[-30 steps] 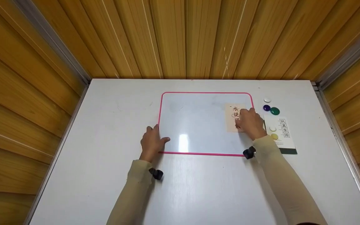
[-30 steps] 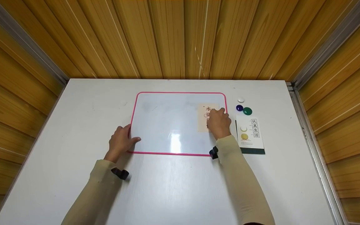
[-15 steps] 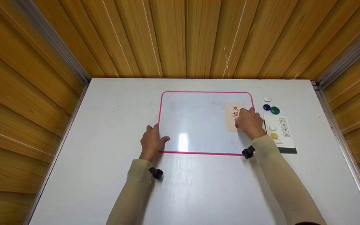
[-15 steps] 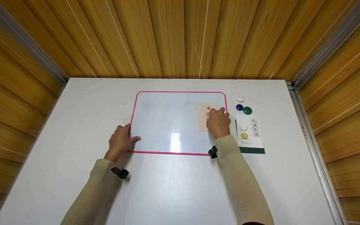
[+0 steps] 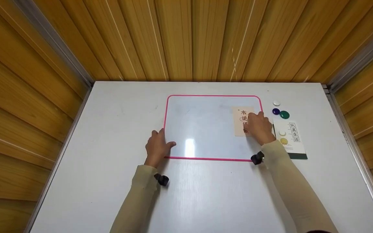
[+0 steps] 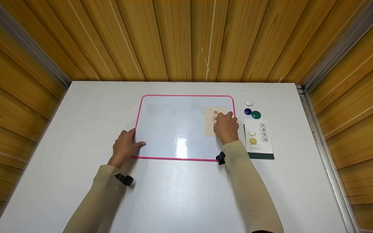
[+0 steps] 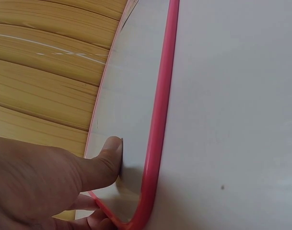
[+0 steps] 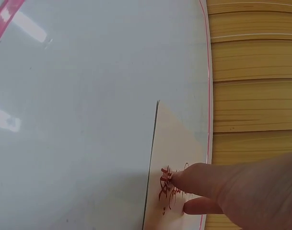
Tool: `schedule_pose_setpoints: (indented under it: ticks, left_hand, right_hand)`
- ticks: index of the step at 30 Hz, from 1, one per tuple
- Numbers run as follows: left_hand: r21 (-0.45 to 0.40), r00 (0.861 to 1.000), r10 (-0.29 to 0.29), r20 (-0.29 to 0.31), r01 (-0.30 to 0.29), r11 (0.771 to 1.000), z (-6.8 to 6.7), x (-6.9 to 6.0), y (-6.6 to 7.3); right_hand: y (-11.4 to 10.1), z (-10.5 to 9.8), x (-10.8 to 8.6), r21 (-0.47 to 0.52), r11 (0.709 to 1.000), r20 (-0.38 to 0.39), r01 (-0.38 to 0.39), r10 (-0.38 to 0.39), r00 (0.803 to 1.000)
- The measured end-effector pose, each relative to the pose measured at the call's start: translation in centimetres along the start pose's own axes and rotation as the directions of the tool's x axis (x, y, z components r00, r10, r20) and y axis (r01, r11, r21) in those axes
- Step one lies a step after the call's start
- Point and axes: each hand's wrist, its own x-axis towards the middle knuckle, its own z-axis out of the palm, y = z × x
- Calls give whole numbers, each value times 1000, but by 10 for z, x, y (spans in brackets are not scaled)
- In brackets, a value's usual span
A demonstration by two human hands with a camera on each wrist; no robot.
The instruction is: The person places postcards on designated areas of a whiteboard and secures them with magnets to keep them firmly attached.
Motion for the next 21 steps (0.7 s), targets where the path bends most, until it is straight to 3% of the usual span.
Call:
schedule_pose_setpoints:
  ticks: [21]
  left_hand:
    - [-28, 1000, -25, -2, 25, 999, 1, -1, 1]
  right_hand:
    - [2, -10, -1, 64, 998, 63, -28, 24, 998]
